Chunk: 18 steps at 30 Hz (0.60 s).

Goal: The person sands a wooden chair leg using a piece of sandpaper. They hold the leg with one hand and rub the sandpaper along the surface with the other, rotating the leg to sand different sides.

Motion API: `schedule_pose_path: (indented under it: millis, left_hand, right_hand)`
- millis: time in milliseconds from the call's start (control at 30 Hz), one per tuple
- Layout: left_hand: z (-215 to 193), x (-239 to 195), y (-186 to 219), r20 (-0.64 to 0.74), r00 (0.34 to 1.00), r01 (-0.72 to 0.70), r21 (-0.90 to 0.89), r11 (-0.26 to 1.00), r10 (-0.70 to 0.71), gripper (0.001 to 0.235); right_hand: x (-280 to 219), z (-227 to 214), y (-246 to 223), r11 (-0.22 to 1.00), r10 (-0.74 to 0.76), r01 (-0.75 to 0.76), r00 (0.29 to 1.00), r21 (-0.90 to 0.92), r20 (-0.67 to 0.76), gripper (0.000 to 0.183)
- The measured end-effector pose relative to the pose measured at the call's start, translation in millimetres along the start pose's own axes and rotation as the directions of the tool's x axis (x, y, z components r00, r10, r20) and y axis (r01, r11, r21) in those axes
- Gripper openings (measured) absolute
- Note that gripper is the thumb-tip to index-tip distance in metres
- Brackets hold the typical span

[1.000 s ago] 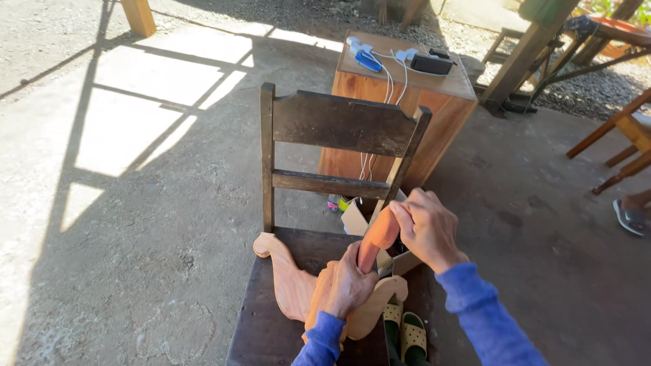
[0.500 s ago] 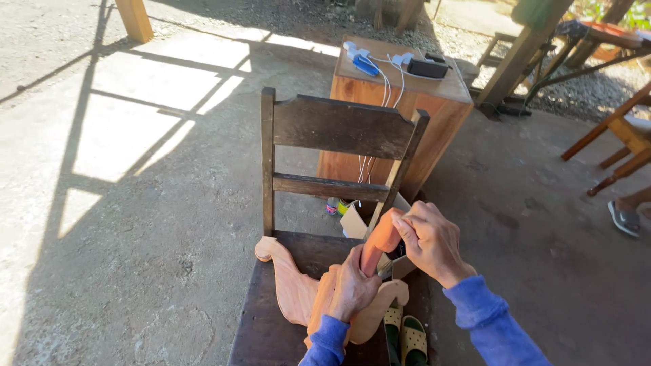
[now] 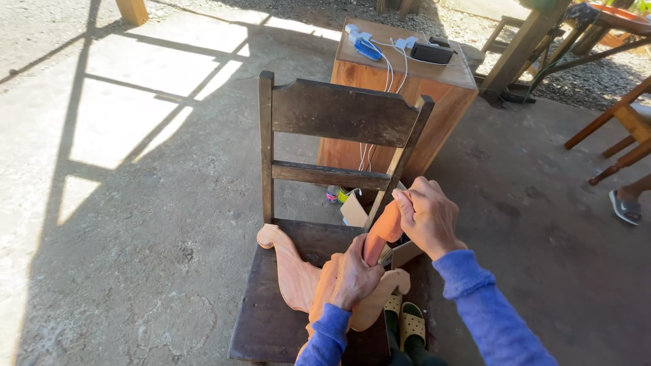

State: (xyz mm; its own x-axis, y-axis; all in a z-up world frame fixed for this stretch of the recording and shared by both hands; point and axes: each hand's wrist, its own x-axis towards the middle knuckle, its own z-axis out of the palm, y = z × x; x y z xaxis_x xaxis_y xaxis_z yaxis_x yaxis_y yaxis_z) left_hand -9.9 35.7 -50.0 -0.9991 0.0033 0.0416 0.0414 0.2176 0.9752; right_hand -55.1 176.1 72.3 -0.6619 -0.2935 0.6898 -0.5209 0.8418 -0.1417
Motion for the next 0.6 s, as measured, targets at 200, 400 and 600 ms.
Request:
schedule_pose_path:
  millis: [200, 400, 600]
  left_hand:
    - [4.1, 8.0, -6.2, -0.046, 0.998, -0.053, -0.042, 0.998, 0.051, 0.065]
    - [-0.1, 3.1, -0.8, -0.054, 0.995, -0.092, -0.109, 0.990, 0.086, 0.061]
    - [-14.4, -6.7, 29.8, 0.006, 0.987, 0.159, 0.173, 0.972, -0.162, 0.066]
  right_hand:
    - [-26.7, 3.1, -20.6, 0.973, 0.140, -0.100, 0.972, 0.207, -0.189, 0.021]
    - [-31.5, 26.4, 2.8, 0.947, 0.299, -0.273, 0.942, 0.169, -0.150, 0.026]
    - [-48.9, 17.8, -10.3, 0.879, 0.359, -0.272, 0.918, 0.392, -0.169, 0.028]
